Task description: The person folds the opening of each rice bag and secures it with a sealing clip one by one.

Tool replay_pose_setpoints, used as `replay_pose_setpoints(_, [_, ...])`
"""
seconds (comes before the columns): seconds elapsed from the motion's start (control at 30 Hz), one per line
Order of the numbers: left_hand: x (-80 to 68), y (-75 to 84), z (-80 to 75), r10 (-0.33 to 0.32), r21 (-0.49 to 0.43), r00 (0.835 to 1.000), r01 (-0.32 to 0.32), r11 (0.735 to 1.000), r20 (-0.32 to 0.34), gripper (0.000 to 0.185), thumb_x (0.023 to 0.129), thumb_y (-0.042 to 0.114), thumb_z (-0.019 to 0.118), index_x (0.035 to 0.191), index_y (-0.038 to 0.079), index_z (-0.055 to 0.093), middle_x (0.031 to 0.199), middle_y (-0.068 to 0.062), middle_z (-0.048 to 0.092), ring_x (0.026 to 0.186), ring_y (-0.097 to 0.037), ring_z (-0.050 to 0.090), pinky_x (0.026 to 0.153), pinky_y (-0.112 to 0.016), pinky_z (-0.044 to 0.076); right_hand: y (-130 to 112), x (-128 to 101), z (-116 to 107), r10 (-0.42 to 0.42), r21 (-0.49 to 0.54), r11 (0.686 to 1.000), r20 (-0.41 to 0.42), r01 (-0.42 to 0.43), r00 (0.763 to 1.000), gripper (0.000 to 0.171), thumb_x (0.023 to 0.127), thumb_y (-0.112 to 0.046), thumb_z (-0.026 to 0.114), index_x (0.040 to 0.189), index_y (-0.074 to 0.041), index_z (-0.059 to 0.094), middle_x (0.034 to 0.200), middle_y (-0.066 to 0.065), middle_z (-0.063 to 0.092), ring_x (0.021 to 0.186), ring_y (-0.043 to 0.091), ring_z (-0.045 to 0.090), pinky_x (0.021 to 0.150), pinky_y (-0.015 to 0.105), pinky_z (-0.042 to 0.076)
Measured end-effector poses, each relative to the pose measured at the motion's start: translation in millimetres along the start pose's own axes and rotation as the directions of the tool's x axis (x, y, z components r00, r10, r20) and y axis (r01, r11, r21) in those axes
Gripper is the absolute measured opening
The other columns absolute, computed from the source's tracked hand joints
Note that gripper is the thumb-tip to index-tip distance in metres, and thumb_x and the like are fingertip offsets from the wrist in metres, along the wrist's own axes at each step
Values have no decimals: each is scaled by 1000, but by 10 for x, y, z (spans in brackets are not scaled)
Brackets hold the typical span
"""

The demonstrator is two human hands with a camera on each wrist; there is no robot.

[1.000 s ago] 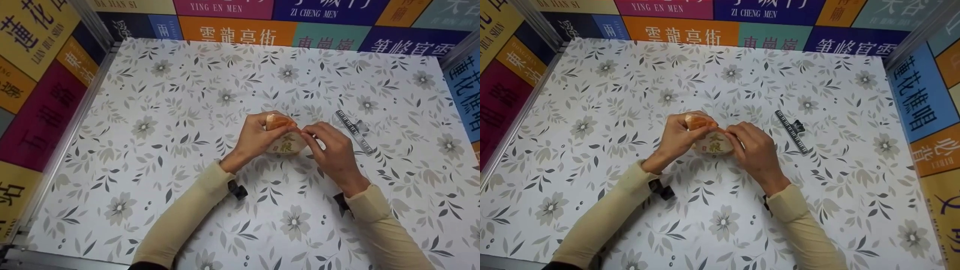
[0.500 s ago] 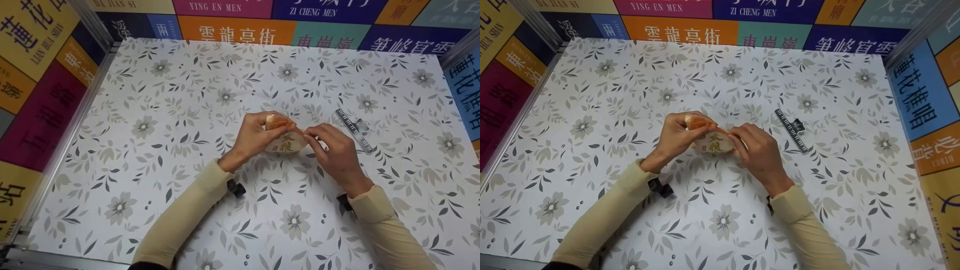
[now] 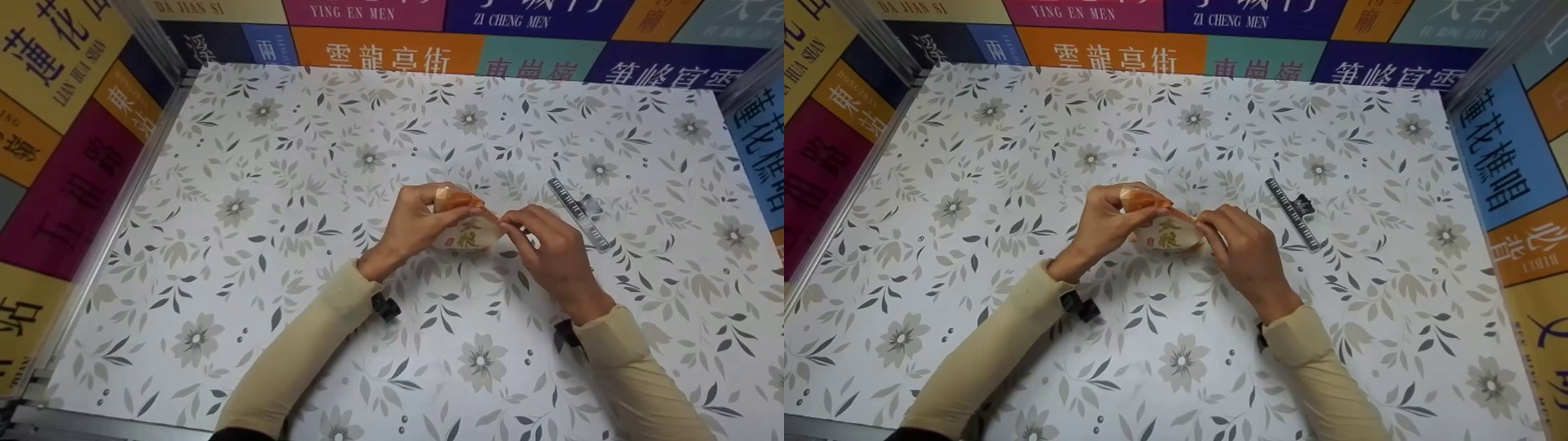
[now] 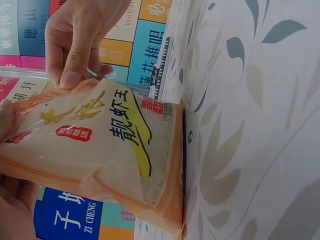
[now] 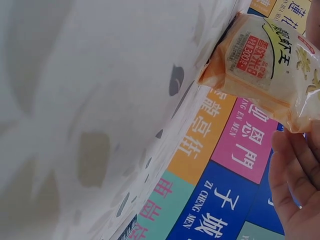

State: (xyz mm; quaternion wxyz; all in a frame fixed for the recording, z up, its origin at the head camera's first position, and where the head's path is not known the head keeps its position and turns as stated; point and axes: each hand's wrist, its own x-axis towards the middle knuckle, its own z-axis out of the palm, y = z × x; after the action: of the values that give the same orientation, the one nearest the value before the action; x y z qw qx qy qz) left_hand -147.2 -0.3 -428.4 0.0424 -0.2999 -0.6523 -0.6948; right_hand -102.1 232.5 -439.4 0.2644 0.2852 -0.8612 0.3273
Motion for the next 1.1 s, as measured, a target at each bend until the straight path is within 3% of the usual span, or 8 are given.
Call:
replay_pose_setpoints(0.23, [0, 4, 7, -1, -5, 1000, 1, 1000, -6, 15, 90, 2, 79, 101, -8, 79, 99, -24, 79, 90, -24, 78, 83, -37, 64, 0, -26, -28, 22, -31, 999, 26, -21, 999, 6, 94, -4, 75, 100, -3, 76, 90, 8, 73, 82, 16, 67, 71, 25, 50])
replay_pose_setpoints(0.83, [-7, 30, 24, -44, 31, 999, 45, 999, -30, 15, 91, 7, 80, 102, -3, 80, 101, -19, 80, 91, -18, 77, 83, -34, 63, 41, -87, -93, 46, -121, 992, 93, -34, 995, 9, 96, -7, 75, 103, -4, 74, 93, 8, 73, 85, 16, 69, 73, 25, 54])
replay_pose_setpoints(1.1, [-9, 35, 36, -56, 23, 998, 57, 998, -36, 14, 90, 6, 81, 100, -4, 80, 100, -20, 80, 93, -19, 78, 87, -34, 63, 35, -119, -106, 79, -79, 994, 91, -72, 993, 9, 95, -3, 75, 103, -4, 74, 92, 6, 73, 84, 16, 69, 70, 27, 52])
